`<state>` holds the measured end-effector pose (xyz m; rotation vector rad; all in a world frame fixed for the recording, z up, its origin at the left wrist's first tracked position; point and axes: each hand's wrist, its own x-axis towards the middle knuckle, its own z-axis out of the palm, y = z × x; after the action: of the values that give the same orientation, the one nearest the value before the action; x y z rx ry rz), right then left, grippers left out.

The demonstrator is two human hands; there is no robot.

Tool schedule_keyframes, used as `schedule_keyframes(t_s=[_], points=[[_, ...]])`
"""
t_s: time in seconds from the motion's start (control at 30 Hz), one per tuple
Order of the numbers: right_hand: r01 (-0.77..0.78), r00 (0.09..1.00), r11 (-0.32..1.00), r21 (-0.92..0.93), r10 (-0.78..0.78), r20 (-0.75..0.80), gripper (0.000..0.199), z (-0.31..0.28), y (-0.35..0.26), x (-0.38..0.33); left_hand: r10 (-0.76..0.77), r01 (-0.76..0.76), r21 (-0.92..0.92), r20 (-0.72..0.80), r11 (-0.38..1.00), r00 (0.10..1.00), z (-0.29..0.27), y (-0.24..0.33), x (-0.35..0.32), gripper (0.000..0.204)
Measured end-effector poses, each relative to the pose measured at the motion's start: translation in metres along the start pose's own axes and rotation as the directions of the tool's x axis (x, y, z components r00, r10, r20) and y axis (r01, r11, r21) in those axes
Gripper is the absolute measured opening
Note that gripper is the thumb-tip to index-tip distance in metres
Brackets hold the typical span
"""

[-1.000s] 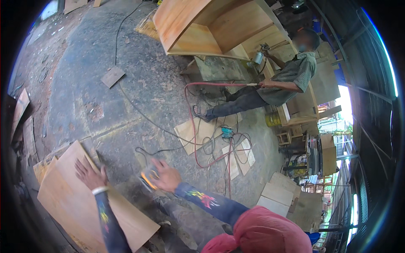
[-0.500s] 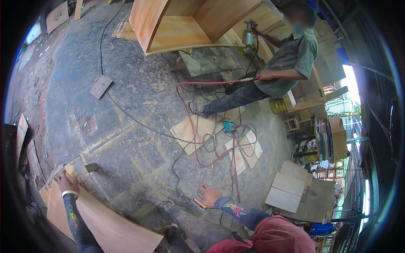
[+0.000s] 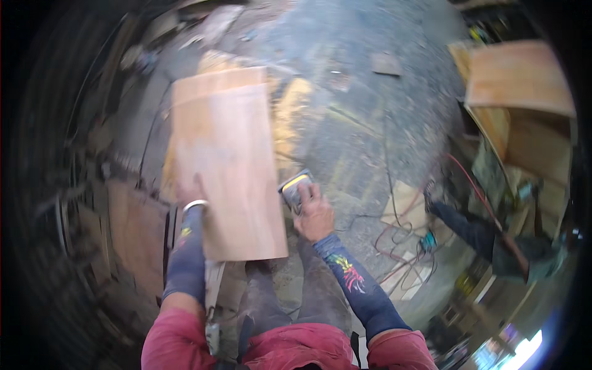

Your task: Sand a wooden board with an electric sander and prepare a paint sprayer by mixing and pouring paint.

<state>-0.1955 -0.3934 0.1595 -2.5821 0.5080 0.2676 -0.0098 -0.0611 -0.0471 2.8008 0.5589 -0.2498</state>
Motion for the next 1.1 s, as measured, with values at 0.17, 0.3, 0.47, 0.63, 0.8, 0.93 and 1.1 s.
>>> schedule_keyframes(t_s=[0.17,0.3,0.47,0.63,0.8,0.93,1.1], points=[[0.102,0.988,0.992,-0.072,-0.092,0.124,0.087,0.068,-0.108,0.046,-0.118,0.149,0.103,-0.253,0.984,0.960,-0.019,-0.036,-0.008,0.096],[0.141,0.985,0.974,-0.175,-0.156,-0.075,0.056,0.077,-0.148,0.118,-0.071,0.105,0.131,-0.242,0.986,0.968,-0.044,-0.032,-0.009,0.093],[0.059,0.964,0.963,-0.264,-0.124,-0.236,0.050,0.030,-0.170,0.312,-0.101,0.127,0.117,-0.203,0.985,0.974,-0.037,-0.019,-0.007,0.090],[0.127,0.970,0.969,-0.211,-0.165,-0.177,0.060,0.078,-0.155,0.212,-0.111,0.139,0.160,-0.174,0.977,0.978,-0.052,-0.030,-0.005,0.088],[0.069,0.985,0.980,-0.187,-0.096,-0.141,0.063,0.067,-0.166,0.176,-0.100,0.126,0.139,-0.177,0.982,0.979,-0.052,-0.017,0.002,0.088],[-0.024,0.973,0.971,-0.237,-0.031,-0.227,0.069,0.029,-0.169,0.325,-0.092,0.123,0.154,-0.192,0.980,0.977,-0.039,-0.018,-0.005,0.089],[0.266,0.957,0.948,-0.176,-0.282,-0.071,0.048,0.041,-0.147,0.232,-0.078,0.107,0.150,-0.191,0.983,0.979,-0.055,-0.021,-0.006,0.087]])
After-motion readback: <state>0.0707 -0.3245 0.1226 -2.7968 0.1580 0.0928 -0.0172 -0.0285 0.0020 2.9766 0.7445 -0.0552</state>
